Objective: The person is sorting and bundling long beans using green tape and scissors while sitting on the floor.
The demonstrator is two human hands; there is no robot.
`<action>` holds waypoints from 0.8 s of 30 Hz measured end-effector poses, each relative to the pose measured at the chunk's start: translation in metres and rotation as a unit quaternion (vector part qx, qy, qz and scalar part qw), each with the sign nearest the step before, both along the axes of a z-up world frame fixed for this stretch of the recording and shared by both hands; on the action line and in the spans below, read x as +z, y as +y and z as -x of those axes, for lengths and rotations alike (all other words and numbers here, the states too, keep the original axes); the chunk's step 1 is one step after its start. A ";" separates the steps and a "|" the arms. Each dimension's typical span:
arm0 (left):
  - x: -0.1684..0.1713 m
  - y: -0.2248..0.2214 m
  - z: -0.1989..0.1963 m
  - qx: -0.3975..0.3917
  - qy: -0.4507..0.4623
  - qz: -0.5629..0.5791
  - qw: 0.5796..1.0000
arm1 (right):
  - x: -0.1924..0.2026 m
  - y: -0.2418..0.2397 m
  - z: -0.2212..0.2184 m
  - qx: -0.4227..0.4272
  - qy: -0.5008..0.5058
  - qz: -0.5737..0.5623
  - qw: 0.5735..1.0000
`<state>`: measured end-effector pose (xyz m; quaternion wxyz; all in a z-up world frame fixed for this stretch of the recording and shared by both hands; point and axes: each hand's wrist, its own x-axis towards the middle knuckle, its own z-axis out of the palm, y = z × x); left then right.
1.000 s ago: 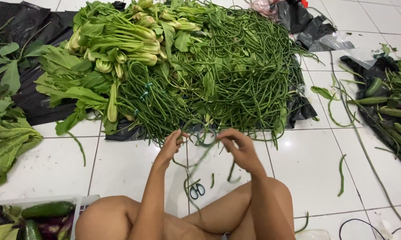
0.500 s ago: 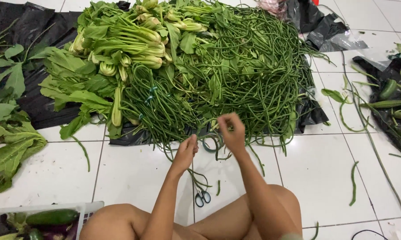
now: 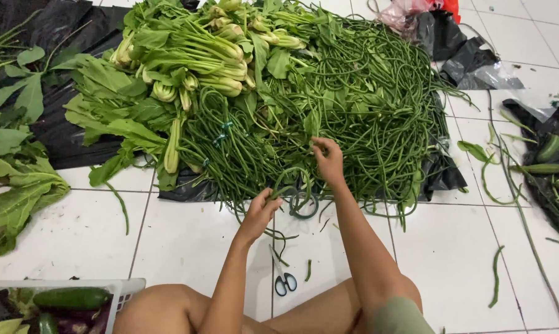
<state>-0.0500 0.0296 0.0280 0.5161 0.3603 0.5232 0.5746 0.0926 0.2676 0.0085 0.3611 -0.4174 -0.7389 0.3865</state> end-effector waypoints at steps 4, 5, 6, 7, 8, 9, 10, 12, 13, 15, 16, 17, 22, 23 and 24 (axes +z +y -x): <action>-0.001 -0.002 0.000 0.003 -0.013 0.006 1.000 | 0.078 -0.045 -0.011 0.011 0.069 -0.060 0.996; -0.003 -0.002 0.000 0.005 -0.012 0.018 1.000 | 0.099 -0.055 -0.016 0.012 0.094 -0.099 0.991; -0.005 -0.002 0.000 0.006 -0.010 0.030 0.999 | 0.119 -0.065 -0.021 0.013 0.119 -0.138 0.983; 0.002 -0.001 -0.002 0.001 -0.010 0.030 1.000 | 0.136 -0.073 -0.027 0.008 0.118 -0.140 0.983; 0.009 -0.001 -0.004 0.003 -0.008 0.025 1.000 | 0.154 -0.081 -0.033 0.029 0.143 -0.167 0.975; 0.016 -0.002 -0.005 0.007 -0.006 0.020 1.000 | 0.171 -0.089 -0.037 0.052 0.168 -0.194 0.965; 0.011 0.000 -0.004 0.005 -0.006 0.019 1.000 | 0.180 -0.096 -0.045 0.049 0.168 -0.195 0.965; 0.000 0.002 -0.005 0.048 0.029 0.036 0.998 | 0.197 -0.111 -0.059 0.117 0.223 -0.212 0.944; -0.006 0.001 -0.002 0.047 0.028 0.038 0.998 | 0.197 -0.120 -0.067 0.116 0.222 -0.211 0.945; -0.020 0.001 0.005 0.137 0.034 0.110 0.984 | 0.195 -0.139 -0.082 0.119 0.213 -0.210 0.947; -0.022 0.000 0.007 0.135 0.033 0.113 0.984 | 0.183 -0.148 -0.089 0.118 0.212 -0.208 0.948; -0.024 -0.001 0.012 0.166 0.032 0.113 0.979 | 0.171 -0.156 -0.094 0.130 0.231 -0.163 0.950; -0.009 -0.012 0.024 0.191 0.026 0.056 0.980 | 0.121 -0.183 -0.104 0.161 0.276 -0.010 0.948; 0.005 -0.016 0.020 0.141 0.021 0.027 0.989 | 0.122 -0.184 -0.100 0.185 0.263 0.018 0.947; 0.019 -0.021 0.015 0.091 0.015 -0.003 0.996 | 0.122 -0.186 -0.096 0.208 0.250 0.046 0.945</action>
